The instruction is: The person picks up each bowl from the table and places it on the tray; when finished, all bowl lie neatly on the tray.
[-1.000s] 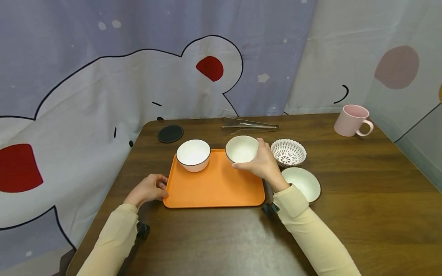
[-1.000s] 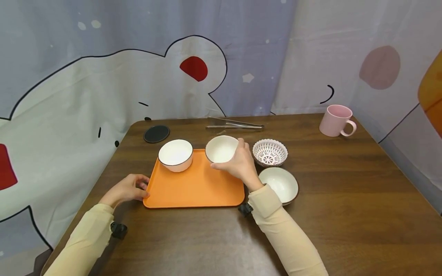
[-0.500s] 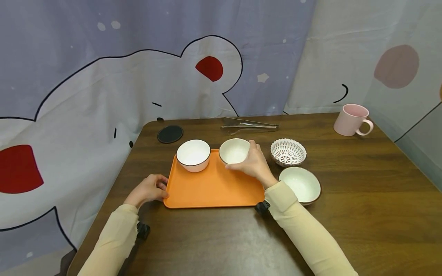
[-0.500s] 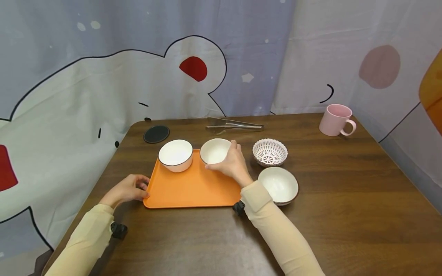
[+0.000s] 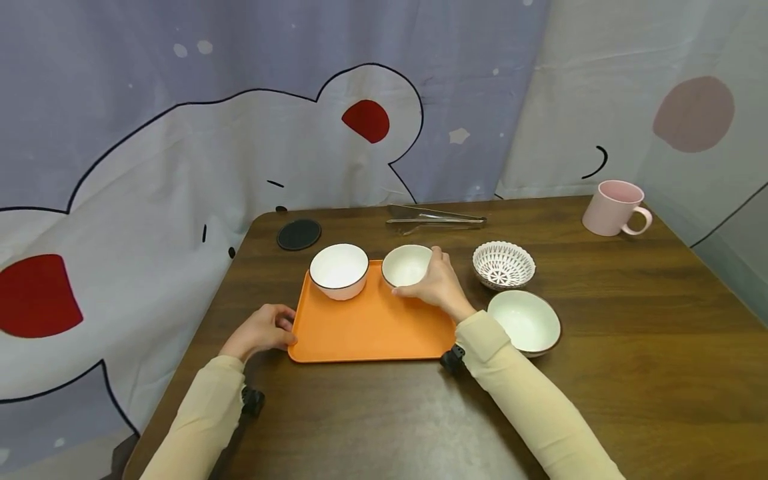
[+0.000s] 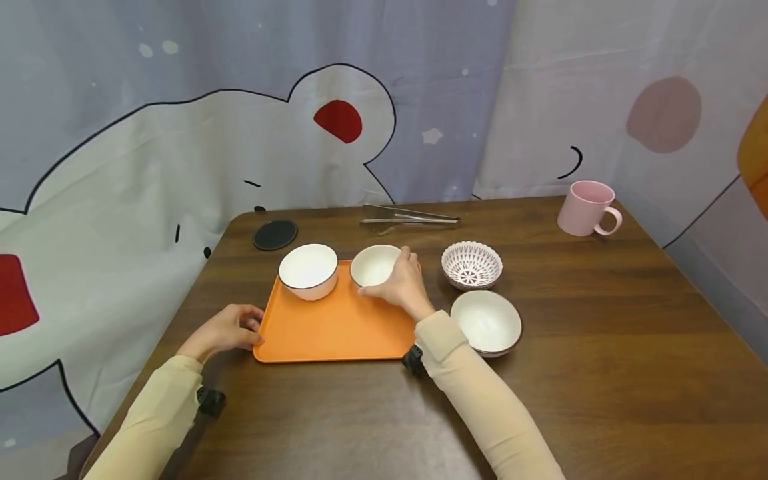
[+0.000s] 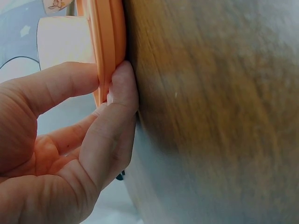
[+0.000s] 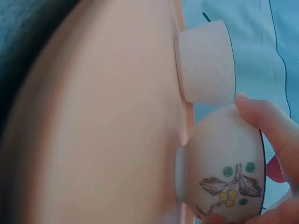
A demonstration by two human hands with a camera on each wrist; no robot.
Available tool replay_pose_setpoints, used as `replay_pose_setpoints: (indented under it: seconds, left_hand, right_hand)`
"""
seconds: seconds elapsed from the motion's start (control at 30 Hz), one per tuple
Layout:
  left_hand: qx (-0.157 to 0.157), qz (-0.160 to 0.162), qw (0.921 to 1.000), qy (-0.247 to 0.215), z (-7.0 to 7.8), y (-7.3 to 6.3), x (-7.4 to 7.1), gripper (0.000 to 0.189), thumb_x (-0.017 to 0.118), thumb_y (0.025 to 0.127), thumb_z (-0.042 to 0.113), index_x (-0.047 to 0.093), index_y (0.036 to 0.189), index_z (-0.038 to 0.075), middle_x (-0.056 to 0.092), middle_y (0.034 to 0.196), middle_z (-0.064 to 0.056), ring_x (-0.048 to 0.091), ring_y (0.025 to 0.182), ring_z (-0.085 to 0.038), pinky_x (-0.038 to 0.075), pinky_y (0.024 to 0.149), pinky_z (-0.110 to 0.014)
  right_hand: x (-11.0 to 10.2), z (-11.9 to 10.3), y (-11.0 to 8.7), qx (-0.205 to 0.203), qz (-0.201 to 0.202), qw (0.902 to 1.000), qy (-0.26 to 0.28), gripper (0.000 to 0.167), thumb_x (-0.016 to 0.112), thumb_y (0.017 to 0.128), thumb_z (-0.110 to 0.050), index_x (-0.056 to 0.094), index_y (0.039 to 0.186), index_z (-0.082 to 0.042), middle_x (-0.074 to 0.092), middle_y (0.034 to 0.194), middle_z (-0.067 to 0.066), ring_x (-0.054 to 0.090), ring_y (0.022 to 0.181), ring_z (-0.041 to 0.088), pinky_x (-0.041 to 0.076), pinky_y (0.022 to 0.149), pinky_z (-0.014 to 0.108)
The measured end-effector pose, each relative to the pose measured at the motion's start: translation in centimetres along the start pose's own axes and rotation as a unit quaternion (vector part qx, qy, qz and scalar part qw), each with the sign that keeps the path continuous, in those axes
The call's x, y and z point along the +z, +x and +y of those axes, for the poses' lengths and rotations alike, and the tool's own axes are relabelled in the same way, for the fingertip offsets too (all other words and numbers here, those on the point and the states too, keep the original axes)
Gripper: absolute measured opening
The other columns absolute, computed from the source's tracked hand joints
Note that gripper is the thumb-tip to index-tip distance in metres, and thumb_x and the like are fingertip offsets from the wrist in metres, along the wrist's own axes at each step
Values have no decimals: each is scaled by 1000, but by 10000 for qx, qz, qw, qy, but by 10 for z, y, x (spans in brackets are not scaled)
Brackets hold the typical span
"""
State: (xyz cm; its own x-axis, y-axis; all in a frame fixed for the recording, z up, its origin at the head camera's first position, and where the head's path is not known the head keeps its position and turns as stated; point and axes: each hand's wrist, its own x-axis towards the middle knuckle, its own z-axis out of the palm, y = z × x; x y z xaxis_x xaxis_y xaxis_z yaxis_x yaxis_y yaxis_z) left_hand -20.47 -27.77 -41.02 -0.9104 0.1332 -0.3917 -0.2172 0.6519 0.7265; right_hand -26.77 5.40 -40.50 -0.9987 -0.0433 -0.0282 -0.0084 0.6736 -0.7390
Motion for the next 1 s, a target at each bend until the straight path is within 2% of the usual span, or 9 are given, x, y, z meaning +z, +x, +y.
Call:
replay_pose_setpoints:
  seconds: [0.27,0.4,0.63,0.83,1.0]
  left_hand:
    - [-44,35,10000,42,0,2,1,55,70,77,-5,47,126,-14,55,94,-18,61,73,-20,60,72,-36]
    - [-35,39,9999,89,0,1,-1,55,69,77,-5,46,126,-15,54,94,-18,62,73,-20,60,72,-36]
    - [-79,82,9998,137,-3,0,4,54,69,77,-6,47,125,-14,55,93,-17,61,72,-20,60,72,-36]
    - [24,50,9999,146,-1,0,5,54,69,77,-5,46,126,-16,55,92,-18,62,73,-21,60,71,-36]
    - [13,102,9998,193,2,-1,4,54,69,77,-5,47,126,-16,55,93,-18,62,73,-21,60,70,-36]
  right_hand:
    - [3,1,1,129,-202,9996,161,128,87,66,-44,6,155,1,19,154,24,41,131,43,40,109,51]
    - [7,-1,2,126,-129,9998,92,132,86,67,-47,2,153,5,23,152,29,36,135,43,39,110,50]
    - [10,-2,2,518,-269,9980,258,136,87,66,-47,-5,152,6,24,149,36,31,138,46,38,110,53]
    - [3,-2,-3,725,-235,9964,373,137,86,65,-50,-4,153,4,21,151,34,40,132,47,38,110,52]
    - [-7,-4,-9,729,0,9973,64,130,84,64,-55,9,150,7,34,143,32,47,125,44,43,105,51]
